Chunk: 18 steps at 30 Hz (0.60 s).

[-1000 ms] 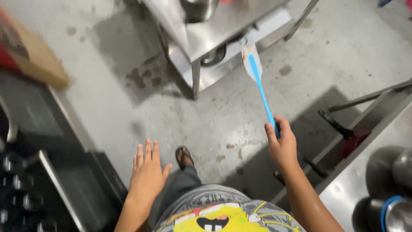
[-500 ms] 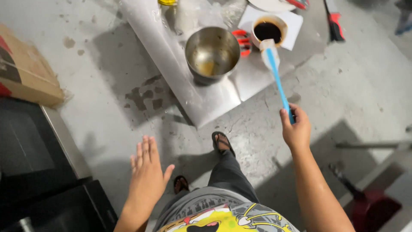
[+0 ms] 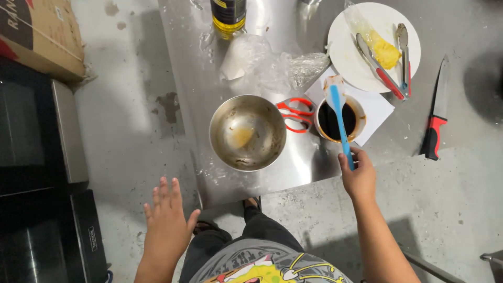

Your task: Preparing a sauce in a small pan and frying chicken wings in a large pan on a stove.

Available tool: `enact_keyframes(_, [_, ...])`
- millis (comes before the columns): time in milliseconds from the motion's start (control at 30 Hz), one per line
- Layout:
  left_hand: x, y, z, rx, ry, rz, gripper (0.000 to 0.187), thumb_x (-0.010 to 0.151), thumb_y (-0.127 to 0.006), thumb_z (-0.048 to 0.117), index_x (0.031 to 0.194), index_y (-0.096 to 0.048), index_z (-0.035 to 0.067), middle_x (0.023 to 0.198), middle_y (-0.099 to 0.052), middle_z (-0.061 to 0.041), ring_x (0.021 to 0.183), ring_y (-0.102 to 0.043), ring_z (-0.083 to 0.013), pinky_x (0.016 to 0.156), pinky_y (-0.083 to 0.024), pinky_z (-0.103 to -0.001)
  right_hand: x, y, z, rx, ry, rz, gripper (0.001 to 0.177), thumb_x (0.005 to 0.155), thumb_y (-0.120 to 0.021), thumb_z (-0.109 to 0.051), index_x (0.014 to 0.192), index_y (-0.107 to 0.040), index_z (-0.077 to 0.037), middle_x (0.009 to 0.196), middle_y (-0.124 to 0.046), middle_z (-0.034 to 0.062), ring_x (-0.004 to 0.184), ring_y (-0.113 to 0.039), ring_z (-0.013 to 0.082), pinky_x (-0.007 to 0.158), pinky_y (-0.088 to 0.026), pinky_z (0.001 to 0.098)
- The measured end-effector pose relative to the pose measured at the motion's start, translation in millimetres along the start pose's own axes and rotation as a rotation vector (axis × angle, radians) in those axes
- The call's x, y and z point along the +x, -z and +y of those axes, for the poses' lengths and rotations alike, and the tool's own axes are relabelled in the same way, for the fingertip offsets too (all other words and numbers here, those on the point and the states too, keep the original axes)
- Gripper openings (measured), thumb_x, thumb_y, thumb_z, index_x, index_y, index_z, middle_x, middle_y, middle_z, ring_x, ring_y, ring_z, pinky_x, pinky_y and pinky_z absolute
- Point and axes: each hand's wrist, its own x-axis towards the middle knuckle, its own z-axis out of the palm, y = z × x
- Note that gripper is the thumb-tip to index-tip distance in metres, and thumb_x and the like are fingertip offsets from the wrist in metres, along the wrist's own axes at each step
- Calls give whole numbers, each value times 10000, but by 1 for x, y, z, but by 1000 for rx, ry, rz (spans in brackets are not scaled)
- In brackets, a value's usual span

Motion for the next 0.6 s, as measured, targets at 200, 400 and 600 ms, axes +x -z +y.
enact_keyframes(200, [10, 8, 10, 61, 85, -22, 990, 845, -641, 534, 1626, -206, 110, 1639, -201, -202, 1496, -243, -408, 1150, -285, -589, 61, 46, 18, -53, -16, 37, 429, 979, -773, -340, 1269, -662, -43, 978, -707, 128, 822, -689, 257, 747, -549, 400])
enact_keyframes(400, [-8, 17, 16, 143, 166, -1, 906, 859, -625, 531, 1587, -257, 135, 1644, -253, -192, 1498, -288, -397, 1150, -321, -576, 230, 51, 82, -286, 333, 166, 453, 982, -839, -343, 1287, -665, -58, 1302, -577, 294, 1154, -559, 414, 1038, -489, 478])
enact_keyframes(600, [-44, 23, -12, 147, 362, -2, 883, 862, -628, 519, 1588, -283, 153, 1627, -276, -150, 1477, -288, -384, 1145, -292, -569, 324, 9, 137, -285, 504, -27, 667, 849, -920, -445, 1385, -681, -130, 1382, -414, 441, 1293, -424, 534, 1073, -378, 513])
